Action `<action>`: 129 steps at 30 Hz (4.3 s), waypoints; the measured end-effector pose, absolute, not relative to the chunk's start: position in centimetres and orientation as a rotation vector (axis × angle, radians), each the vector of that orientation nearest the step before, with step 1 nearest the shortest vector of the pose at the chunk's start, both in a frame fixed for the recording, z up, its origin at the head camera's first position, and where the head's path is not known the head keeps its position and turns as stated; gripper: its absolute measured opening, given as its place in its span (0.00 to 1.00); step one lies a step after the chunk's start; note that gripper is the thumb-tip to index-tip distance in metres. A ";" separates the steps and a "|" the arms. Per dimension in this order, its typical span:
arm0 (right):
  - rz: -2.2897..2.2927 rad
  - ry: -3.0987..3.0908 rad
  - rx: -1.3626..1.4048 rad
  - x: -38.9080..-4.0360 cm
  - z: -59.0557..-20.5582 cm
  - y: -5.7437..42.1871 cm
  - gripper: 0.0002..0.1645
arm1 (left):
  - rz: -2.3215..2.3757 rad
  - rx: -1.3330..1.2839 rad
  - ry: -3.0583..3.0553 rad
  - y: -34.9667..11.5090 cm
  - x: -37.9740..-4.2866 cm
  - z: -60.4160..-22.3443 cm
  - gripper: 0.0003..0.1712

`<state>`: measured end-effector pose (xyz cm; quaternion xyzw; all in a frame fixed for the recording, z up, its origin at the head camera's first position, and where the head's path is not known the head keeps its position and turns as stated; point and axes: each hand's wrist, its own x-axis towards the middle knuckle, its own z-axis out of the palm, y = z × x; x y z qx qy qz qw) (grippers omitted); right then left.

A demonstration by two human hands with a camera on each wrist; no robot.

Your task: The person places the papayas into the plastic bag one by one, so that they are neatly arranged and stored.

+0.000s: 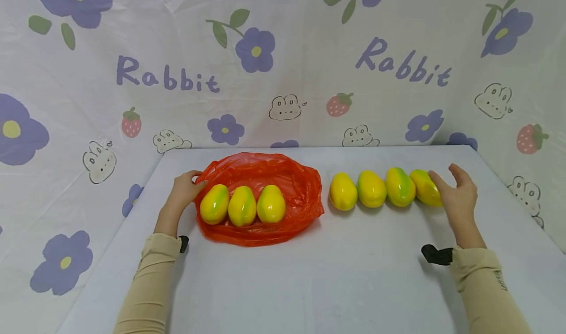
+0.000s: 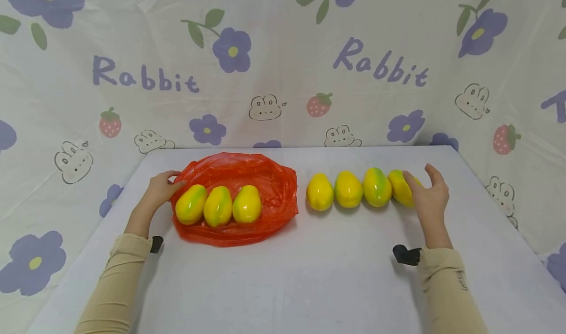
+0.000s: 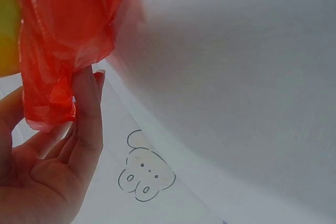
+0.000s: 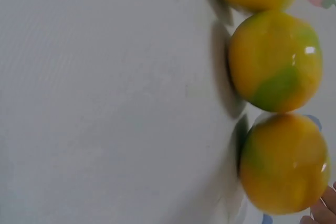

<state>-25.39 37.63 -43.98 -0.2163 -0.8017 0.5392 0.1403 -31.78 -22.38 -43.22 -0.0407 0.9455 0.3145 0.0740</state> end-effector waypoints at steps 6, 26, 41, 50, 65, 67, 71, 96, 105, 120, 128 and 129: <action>1.587 -2.332 -0.612 -25.3 -45.2 38.5 0.49 | 0.938 -0.121 2.838 -22.3 -31.8 -43.2 0.32; 1.620 -2.469 -0.594 -25.7 -47.2 38.5 0.56 | 0.916 -0.103 2.860 -22.3 -32.0 -43.2 0.32; 1.598 -2.453 -0.653 -25.2 -47.0 38.4 0.54 | 0.931 -0.111 2.841 -22.2 -31.9 -43.2 0.32; 1.612 -2.392 -0.694 -24.9 -46.5 38.4 0.52 | 0.917 -0.107 2.850 -22.3 -31.9 -43.1 0.32; 1.609 -2.259 -0.673 -25.4 -44.1 35.6 0.48 | 0.925 -0.103 2.854 -22.2 -31.8 -43.2 0.32; 1.625 -2.232 -0.647 -25.5 -43.7 35.0 0.48 | 0.923 -0.099 2.858 -22.2 -31.8 -43.1 0.31; 1.654 -2.213 -0.605 -25.6 -43.0 33.8 0.47 | 0.922 -0.098 2.864 -22.2 -31.7 -43.1 0.31; 1.708 -2.253 -0.341 -26.8 -41.8 25.4 0.48 | 0.922 -0.099 2.848 -22.1 -32.1 -43.2 0.31; 1.695 -2.337 -0.340 -26.9 -41.7 21.9 0.48 | 0.919 -0.105 2.851 -21.9 -32.0 -43.1 0.31; 1.761 -2.357 -0.233 -26.7 -42.7 17.2 0.47 | 0.914 -0.136 2.836 -21.8 -31.7 -42.7 0.31; 1.770 -2.343 -0.201 -25.8 -42.5 14.3 0.45 | 0.906 -0.114 2.852 -21.9 -31.7 -42.8 0.31; 1.765 -2.350 -0.196 -25.7 -42.4 13.9 0.45 | 0.907 -0.113 2.851 -21.9 -31.8 -42.9 0.31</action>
